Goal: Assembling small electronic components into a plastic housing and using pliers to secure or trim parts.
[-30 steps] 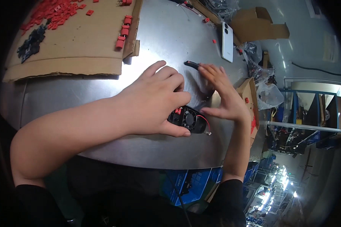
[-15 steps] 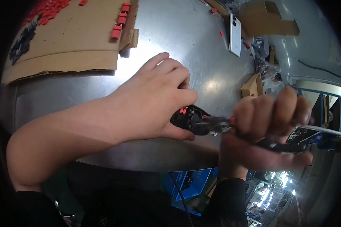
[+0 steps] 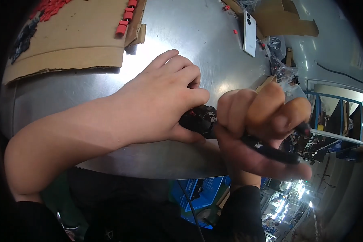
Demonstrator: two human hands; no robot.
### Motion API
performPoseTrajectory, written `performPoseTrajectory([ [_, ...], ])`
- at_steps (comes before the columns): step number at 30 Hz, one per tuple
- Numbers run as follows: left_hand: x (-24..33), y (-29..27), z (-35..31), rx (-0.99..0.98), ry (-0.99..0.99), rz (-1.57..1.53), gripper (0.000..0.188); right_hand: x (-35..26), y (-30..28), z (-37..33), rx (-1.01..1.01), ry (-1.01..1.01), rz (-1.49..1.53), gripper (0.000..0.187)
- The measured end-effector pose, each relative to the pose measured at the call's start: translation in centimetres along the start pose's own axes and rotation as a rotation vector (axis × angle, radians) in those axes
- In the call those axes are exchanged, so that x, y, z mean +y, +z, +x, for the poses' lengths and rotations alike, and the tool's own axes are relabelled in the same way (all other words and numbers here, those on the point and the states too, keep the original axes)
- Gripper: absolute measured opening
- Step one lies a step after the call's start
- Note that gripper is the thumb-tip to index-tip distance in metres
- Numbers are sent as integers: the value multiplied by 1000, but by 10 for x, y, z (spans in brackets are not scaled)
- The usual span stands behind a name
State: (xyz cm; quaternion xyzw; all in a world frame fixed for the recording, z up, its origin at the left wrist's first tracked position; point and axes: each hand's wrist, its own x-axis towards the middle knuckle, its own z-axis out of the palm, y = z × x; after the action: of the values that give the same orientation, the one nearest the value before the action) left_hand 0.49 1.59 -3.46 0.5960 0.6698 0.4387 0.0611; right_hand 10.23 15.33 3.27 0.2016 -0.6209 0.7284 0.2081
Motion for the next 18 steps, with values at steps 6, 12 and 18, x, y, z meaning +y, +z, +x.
performPoseTrajectory([
  [6, 2, 2, 0, 34, -19, 41, 48, -6, 1, -2, 144, 13, -19, 72],
  [12, 1, 5, 0, 59, -13, 32, 49, -4, 8, -4, 143, -31, -128, 79],
  [18, 0, 9, 0, 90, 4, 56, 49, -10, 5, -1, 135, 33, -88, 81],
])
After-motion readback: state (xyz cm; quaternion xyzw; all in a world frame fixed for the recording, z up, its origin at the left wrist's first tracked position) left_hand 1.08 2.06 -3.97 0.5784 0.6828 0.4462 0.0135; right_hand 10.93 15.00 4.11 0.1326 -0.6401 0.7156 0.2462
